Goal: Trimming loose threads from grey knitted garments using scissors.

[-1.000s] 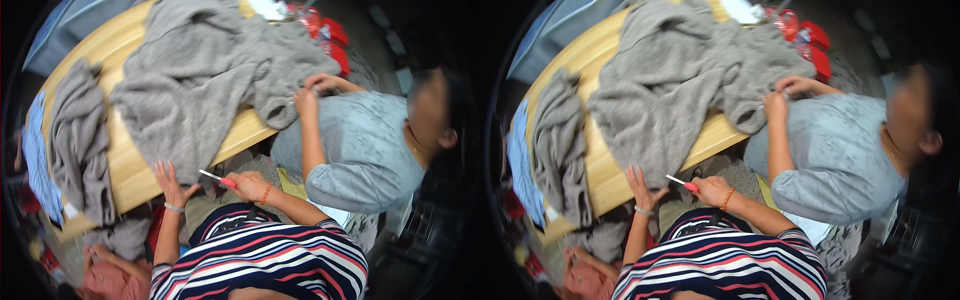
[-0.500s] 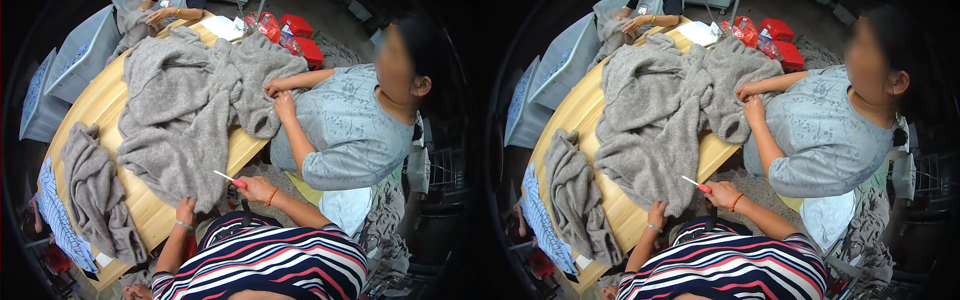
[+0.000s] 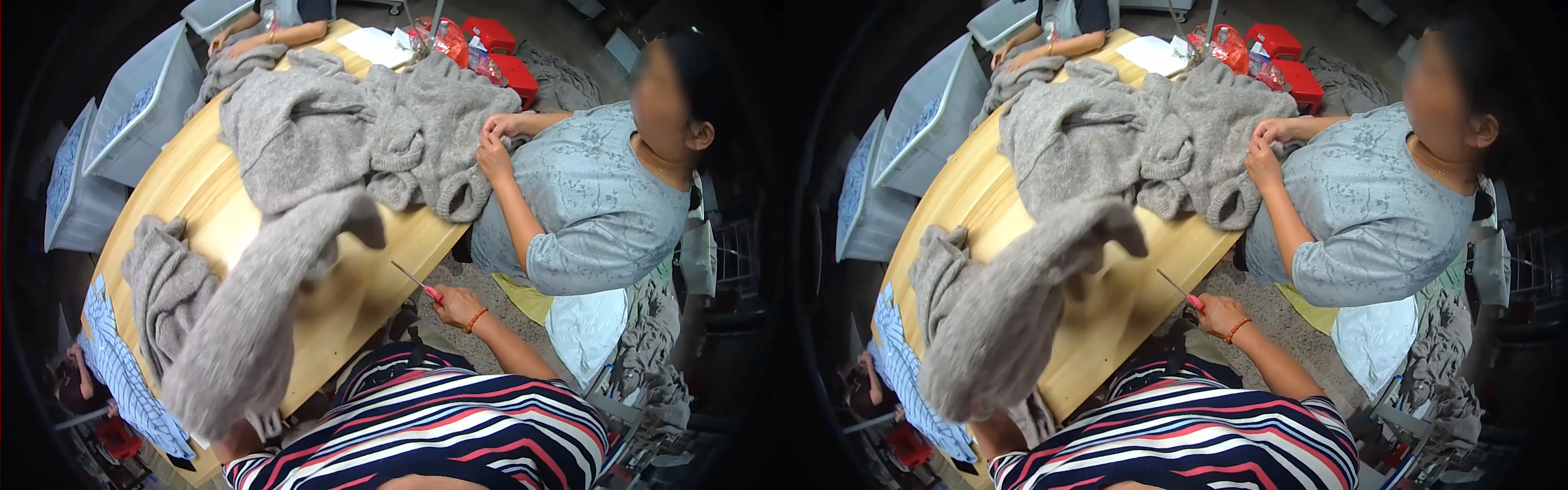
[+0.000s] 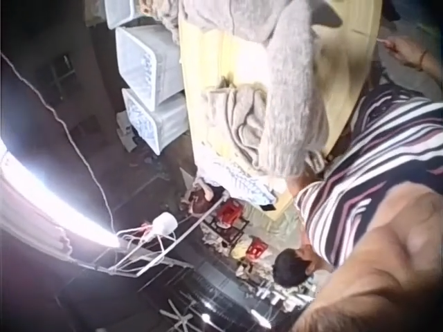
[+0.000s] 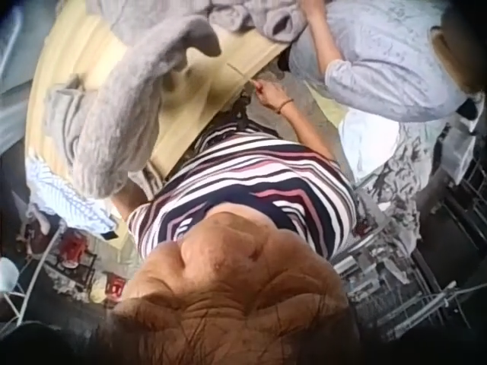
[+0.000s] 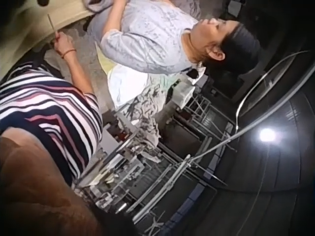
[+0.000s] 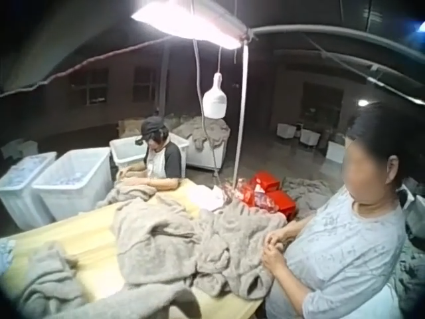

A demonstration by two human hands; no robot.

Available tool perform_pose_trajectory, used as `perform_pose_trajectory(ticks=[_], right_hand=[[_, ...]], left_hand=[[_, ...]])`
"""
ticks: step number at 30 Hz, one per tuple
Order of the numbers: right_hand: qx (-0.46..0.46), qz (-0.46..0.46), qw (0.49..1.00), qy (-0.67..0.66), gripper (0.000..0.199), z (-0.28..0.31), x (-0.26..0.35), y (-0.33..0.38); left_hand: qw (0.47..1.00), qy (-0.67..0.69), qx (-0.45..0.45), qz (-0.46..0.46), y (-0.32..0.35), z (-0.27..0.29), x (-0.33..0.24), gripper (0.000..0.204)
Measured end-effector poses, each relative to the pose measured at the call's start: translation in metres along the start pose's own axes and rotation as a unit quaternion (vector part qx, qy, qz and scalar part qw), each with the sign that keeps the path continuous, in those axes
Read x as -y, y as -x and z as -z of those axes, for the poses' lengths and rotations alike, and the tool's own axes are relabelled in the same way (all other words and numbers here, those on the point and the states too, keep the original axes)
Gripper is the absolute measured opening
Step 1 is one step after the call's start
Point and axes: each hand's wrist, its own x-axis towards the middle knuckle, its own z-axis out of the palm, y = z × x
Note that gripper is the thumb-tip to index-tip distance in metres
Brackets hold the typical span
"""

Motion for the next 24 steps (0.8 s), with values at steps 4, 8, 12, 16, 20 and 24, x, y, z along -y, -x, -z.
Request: perform_pose_trajectory(ticks=[4, 8, 12, 16, 20, 24], right_hand=[[-0.001, -0.002, 1.000, -0.014, 0.026, -0.004, 0.005, -0.002], [0.012, -0.022, 1.000, -0.013, 0.028, 0.011, -0.002, -0.009], [0.010, -0.026, 0.999, -0.033, 0.029, 0.021, -0.022, -0.020], [0.018, -0.019, 0.999, -0.044, 0.029, 0.023, -0.048, -0.037], [0.020, -0.015, 0.996, -0.089, 0.039, 0.037, -0.067, -0.040], [0.063, -0.075, 0.994, -0.049, 0.041, 0.035, -0.085, -0.045]], left_hand=[[0.980, 0.097, 0.016, 0.172, -0.026, 0.013, 0.009, 0.051], [0.875, 0.435, 0.040, 0.208, -0.097, -0.030, 0.018, 0.050], [0.772, 0.605, 0.077, 0.182, -0.233, -0.095, -0.005, 0.059], [0.894, 0.415, -0.052, -0.159, -0.381, -0.126, -0.071, 0.051], [0.566, 0.787, 0.007, -0.247, -0.469, -0.121, -0.194, 0.040], [0.495, 0.819, -0.084, -0.278, -0.502, -0.157, -0.224, 0.043]])
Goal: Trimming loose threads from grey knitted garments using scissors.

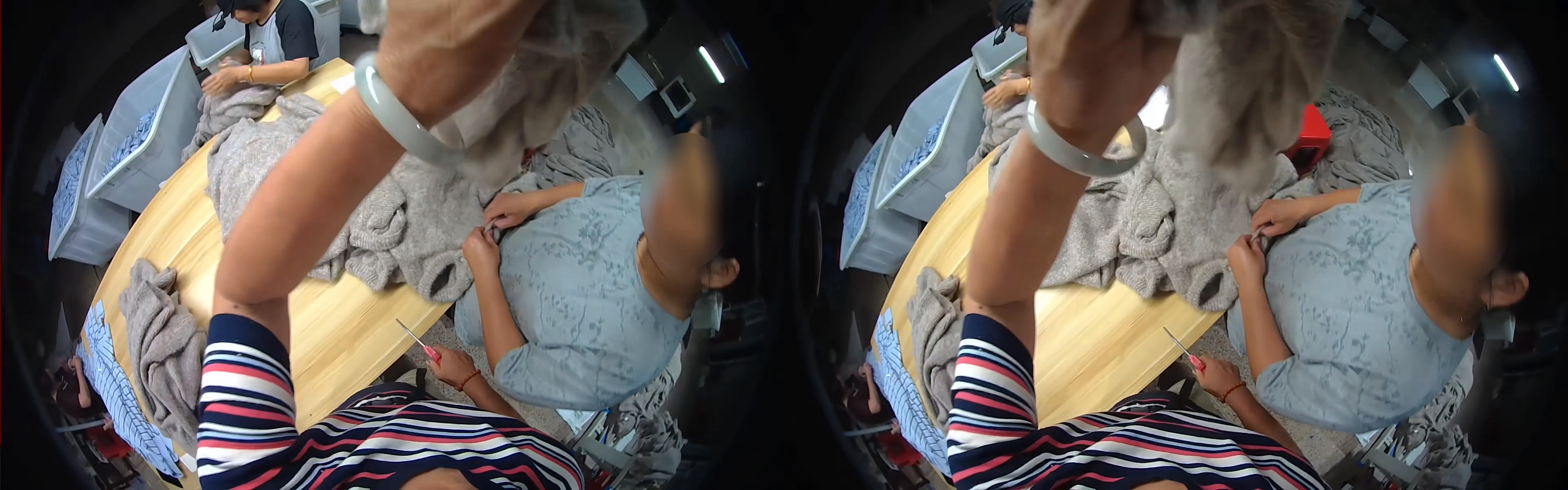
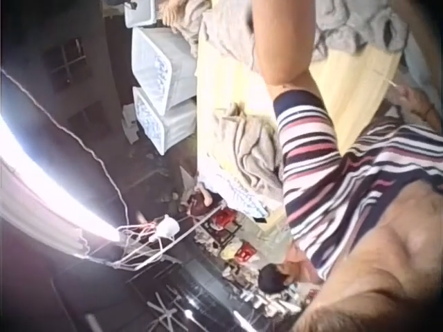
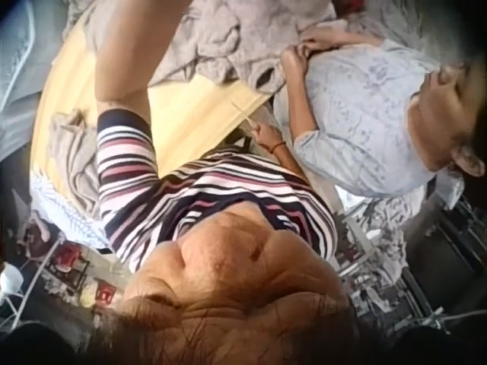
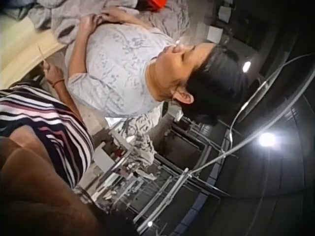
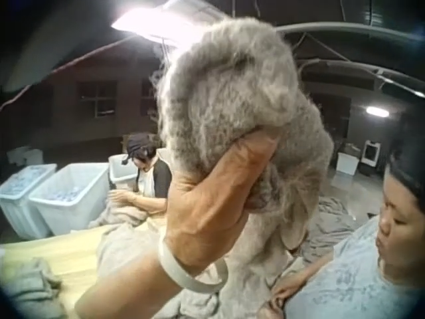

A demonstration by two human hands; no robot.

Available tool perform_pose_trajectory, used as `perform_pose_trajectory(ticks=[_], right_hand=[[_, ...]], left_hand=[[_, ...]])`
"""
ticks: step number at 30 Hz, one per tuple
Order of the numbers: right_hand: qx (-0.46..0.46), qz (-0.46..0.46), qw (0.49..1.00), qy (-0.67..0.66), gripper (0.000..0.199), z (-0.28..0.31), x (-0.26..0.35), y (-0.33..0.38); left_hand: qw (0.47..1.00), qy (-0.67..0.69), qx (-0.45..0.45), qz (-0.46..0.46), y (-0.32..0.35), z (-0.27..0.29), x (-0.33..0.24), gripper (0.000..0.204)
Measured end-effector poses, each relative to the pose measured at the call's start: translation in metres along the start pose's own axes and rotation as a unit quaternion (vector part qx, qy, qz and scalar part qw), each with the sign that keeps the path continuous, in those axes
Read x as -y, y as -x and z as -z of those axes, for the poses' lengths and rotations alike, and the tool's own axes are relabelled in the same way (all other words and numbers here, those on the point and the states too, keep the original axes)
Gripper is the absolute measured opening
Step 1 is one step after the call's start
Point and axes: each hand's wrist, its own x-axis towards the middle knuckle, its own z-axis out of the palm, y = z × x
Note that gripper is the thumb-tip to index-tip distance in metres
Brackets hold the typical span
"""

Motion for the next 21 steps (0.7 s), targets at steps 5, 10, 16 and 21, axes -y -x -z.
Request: perform_pose_trajectory(ticks=[5, 10, 16, 21], right_hand=[[0.036, 0.021, 0.999, -0.005, 0.037, 0.004, 0.002, -0.014], [0.064, 0.000, 0.998, 0.006, 0.032, 0.008, 0.000, -0.012], [0.098, -0.030, 0.995, 0.001, 0.032, -0.004, -0.008, -0.009], [0.129, -0.020, 0.991, 0.026, 0.035, -0.012, -0.009, -0.016]], left_hand=[[0.959, -0.085, -0.240, 0.124, 0.113, 0.072, 0.024, 0.023], [0.827, -0.227, -0.278, 0.432, 0.333, 0.145, 0.058, 0.023], [0.526, -0.731, 0.052, 0.431, 0.374, 0.228, -0.019, 0.072], [0.222, -0.888, 0.028, 0.401, 0.337, 0.339, -0.074, 0.090]])
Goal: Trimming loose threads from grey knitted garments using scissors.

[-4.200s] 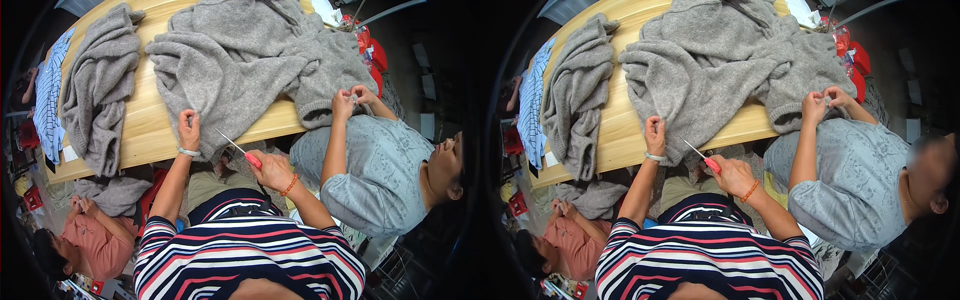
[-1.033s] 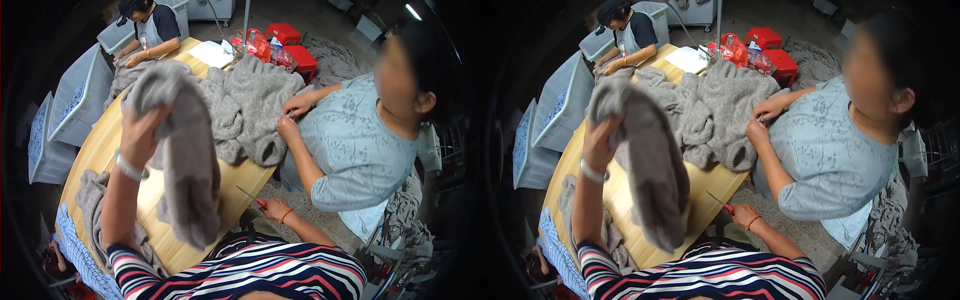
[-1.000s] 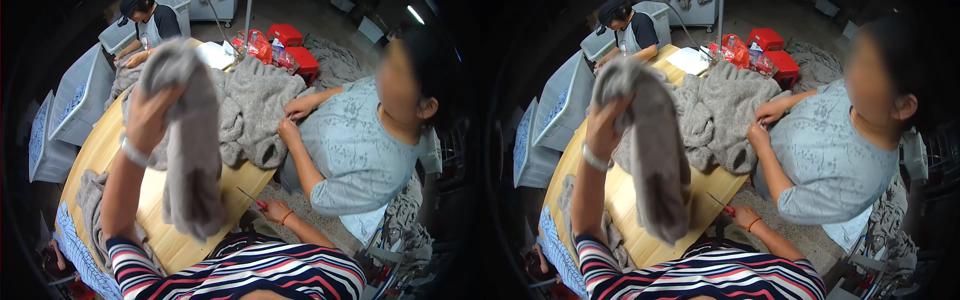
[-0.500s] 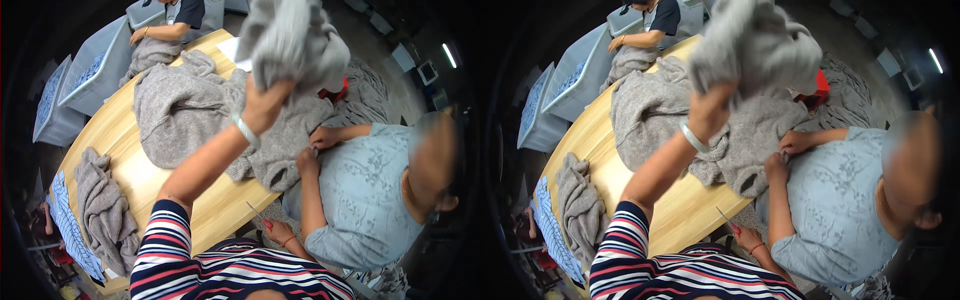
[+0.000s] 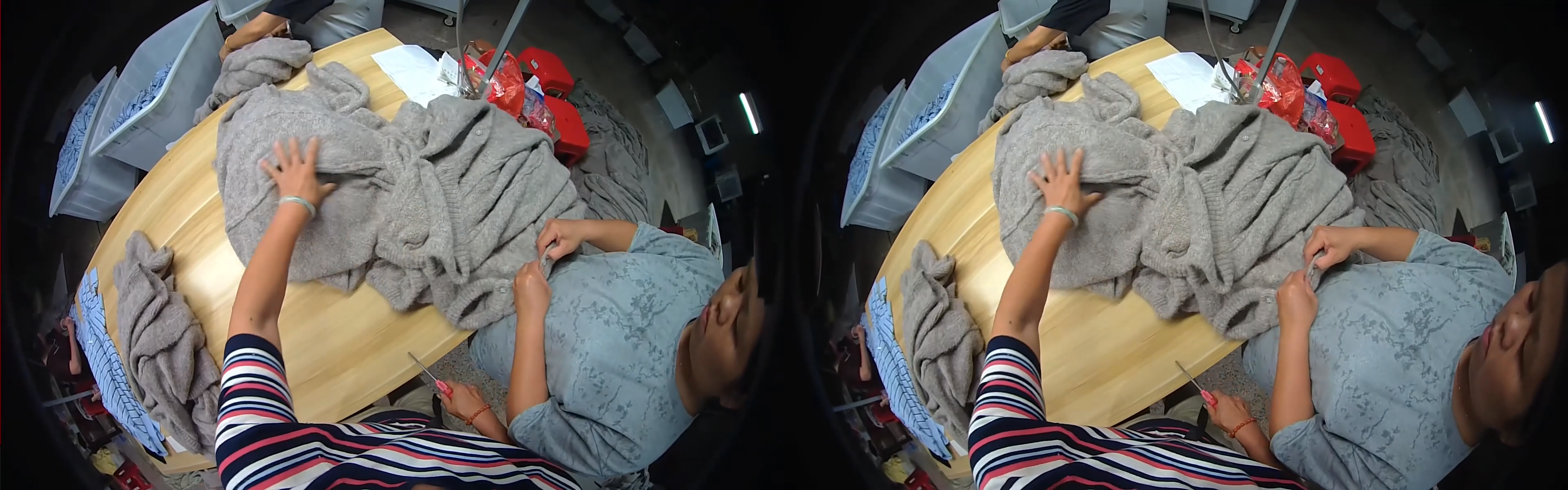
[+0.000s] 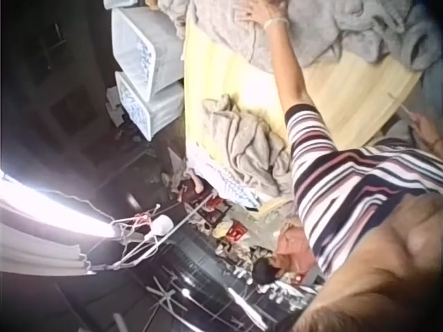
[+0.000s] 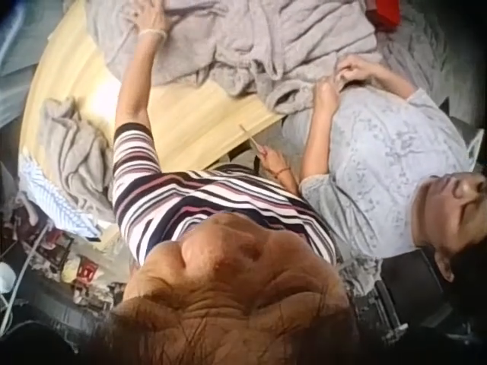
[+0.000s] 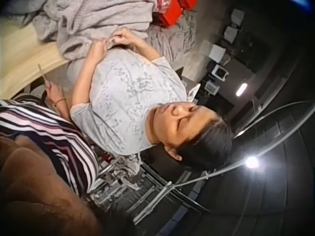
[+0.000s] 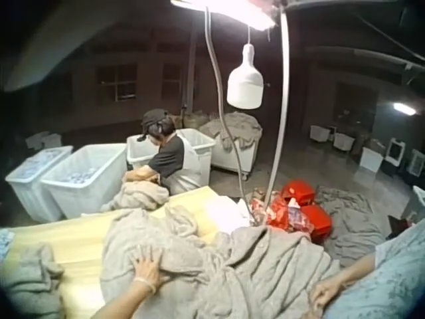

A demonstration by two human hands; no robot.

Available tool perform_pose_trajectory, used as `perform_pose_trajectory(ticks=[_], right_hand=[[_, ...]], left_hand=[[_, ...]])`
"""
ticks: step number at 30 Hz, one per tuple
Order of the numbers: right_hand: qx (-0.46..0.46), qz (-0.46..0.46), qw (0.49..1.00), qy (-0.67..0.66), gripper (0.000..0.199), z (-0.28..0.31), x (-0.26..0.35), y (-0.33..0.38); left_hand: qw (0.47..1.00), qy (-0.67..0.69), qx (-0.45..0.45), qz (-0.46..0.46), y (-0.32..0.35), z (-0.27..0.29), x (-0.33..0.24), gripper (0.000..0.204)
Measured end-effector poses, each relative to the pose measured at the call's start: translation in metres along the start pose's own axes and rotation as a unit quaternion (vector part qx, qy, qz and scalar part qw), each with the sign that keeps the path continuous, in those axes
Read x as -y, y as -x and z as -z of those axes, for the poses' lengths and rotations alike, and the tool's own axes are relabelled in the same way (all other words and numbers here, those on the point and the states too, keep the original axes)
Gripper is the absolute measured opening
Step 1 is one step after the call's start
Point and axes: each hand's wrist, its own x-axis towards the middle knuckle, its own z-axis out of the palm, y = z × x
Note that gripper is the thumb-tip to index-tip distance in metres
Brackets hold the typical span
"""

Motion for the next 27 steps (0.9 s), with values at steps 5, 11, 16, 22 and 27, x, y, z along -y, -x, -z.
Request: perform_pose_trajectory(ticks=[5, 11, 16, 22, 27], right_hand=[[-0.020, -0.004, 0.999, -0.029, 0.033, 0.008, 0.015, 0.004], [-0.029, 0.023, 0.999, -0.010, 0.030, 0.010, 0.046, 0.003], [-0.047, 0.069, 0.996, -0.018, 0.030, 0.005, 0.073, -0.002], [-0.051, 0.131, 0.990, 0.016, 0.028, -0.019, 0.093, 0.000], [-0.039, 0.172, 0.983, 0.048, 0.029, -0.036, 0.096, 0.024]], left_hand=[[0.969, 0.003, 0.228, 0.093, 0.020, -0.016, 0.063, 0.086], [0.969, 0.034, 0.238, 0.057, 0.122, 0.009, 0.146, 0.083], [0.968, 0.041, 0.240, 0.059, 0.230, 0.032, 0.203, 0.085], [0.965, 0.051, 0.256, -0.021, 0.308, 0.067, 0.248, 0.088], [0.986, 0.001, 0.169, 0.000, 0.309, 0.118, 0.182, 0.086]])
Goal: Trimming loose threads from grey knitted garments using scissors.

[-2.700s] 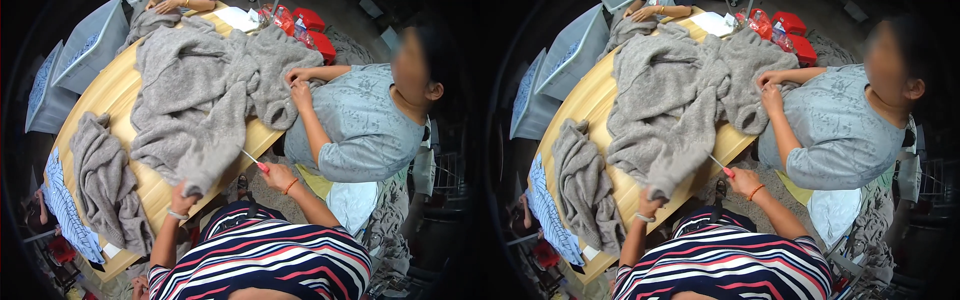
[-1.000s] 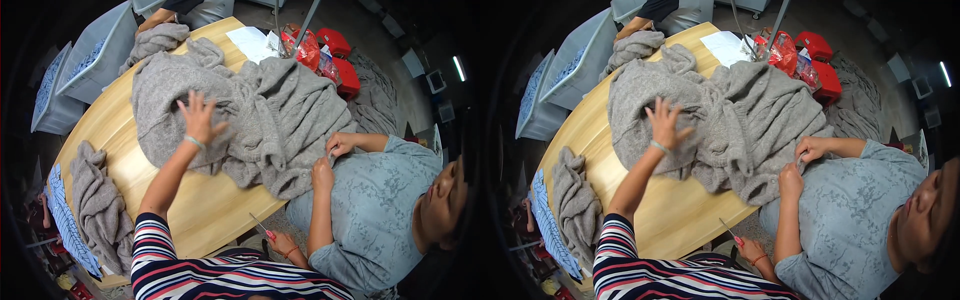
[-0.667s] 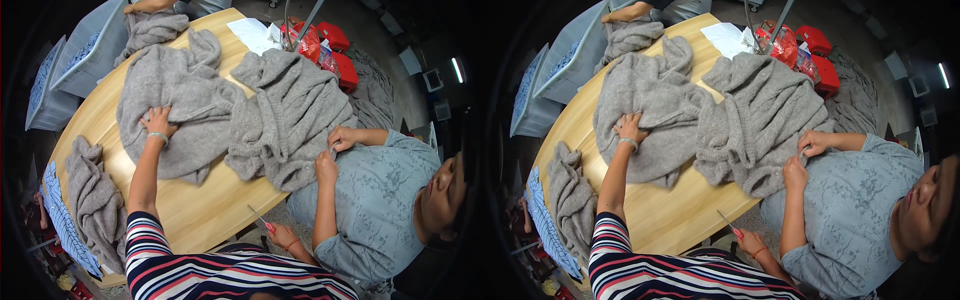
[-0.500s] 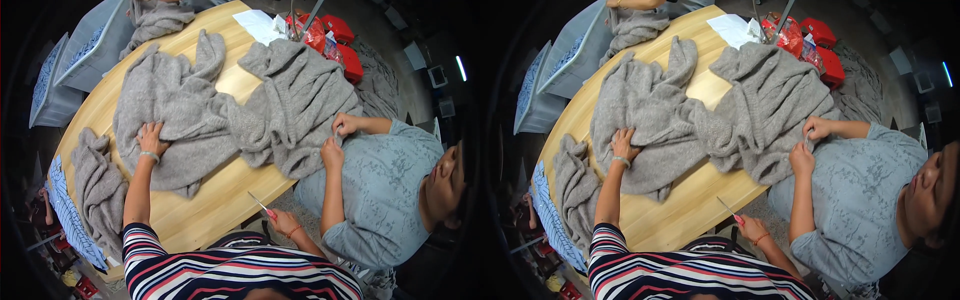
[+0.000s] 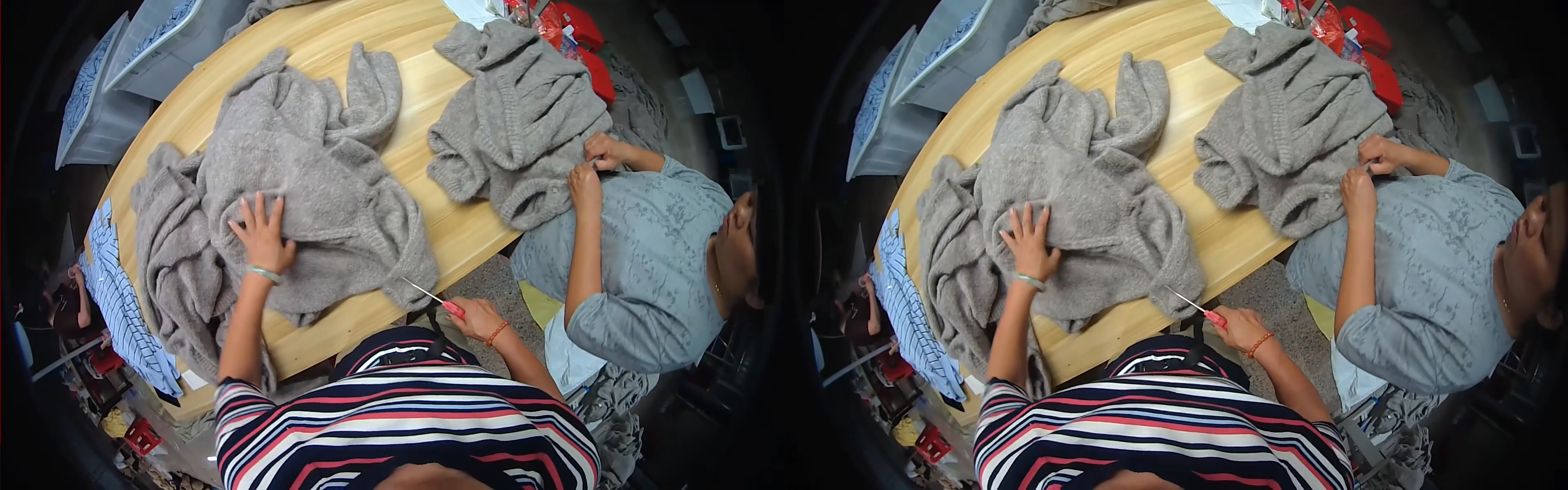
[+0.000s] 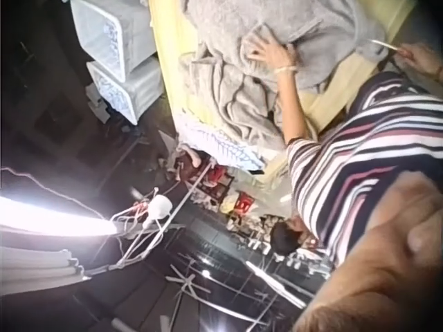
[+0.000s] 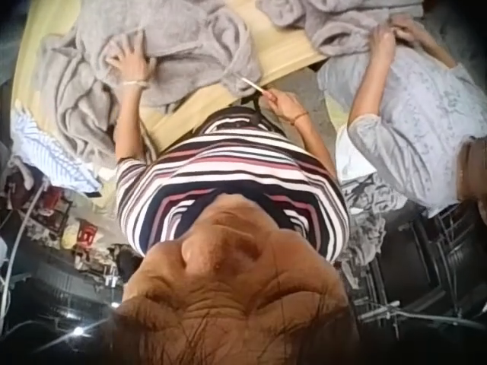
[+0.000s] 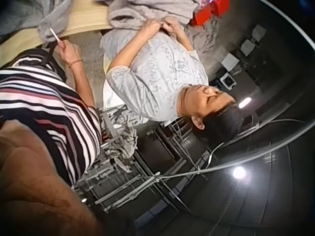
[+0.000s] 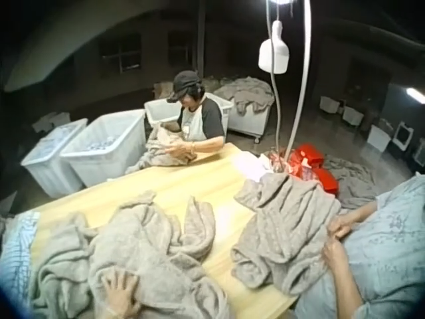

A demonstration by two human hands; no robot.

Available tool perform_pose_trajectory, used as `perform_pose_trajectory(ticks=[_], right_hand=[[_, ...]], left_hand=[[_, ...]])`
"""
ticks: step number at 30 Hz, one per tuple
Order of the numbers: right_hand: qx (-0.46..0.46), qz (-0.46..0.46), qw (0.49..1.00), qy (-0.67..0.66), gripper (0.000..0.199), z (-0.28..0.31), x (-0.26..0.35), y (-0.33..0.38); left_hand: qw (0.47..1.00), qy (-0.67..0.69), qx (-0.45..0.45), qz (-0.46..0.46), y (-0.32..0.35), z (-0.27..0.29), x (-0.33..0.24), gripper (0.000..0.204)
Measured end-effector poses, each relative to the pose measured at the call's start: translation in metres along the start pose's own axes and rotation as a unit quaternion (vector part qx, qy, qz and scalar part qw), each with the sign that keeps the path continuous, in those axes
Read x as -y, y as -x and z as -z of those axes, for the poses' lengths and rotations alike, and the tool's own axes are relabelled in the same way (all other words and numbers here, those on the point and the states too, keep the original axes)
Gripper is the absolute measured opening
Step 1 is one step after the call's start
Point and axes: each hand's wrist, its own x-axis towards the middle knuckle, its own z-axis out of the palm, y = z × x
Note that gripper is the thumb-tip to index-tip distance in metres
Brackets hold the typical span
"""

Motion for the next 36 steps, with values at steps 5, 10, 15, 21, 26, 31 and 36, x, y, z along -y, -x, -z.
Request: perform_pose_trajectory(ticks=[5, 10, 15, 21, 26, 31, 36], right_hand=[[-0.035, 0.007, 0.999, -0.028, 0.029, -0.003, 0.009, 0.026], [-0.054, 0.038, 0.997, -0.050, 0.028, 0.003, 0.017, 0.026], [-0.047, 0.050, 0.997, -0.027, 0.025, 0.022, 0.010, 0.017], [-0.106, 0.090, 0.989, -0.048, 0.025, 0.054, 0.018, -0.002], [-0.090, 0.141, 0.986, -0.019, 0.026, 0.074, 0.056, -0.030], [-0.052, 0.126, 0.989, 0.059, 0.023, 0.077, 0.096, -0.054], [-0.028, 0.146, 0.987, 0.066, 0.023, 0.074, 0.103, -0.053]], left_hand=[[0.958, 0.251, -0.128, -0.048, 0.014, 0.009, -0.108, 0.084], [0.982, 0.148, -0.104, 0.053, -0.030, -0.069, -0.137, 0.076], [0.973, 0.153, -0.159, 0.073, -0.035, -0.105, -0.106, 0.050], [0.408, 0.886, -0.065, 0.209, 0.003, -0.099, -0.077, 0.018], [0.355, 0.906, -0.046, 0.227, 0.023, -0.102, -0.083, 0.019], [0.340, 0.914, -0.053, 0.214, 0.026, -0.093, -0.092, 0.017], [0.325, 0.921, -0.071, 0.202, 0.035, -0.113, -0.075, 0.016]])
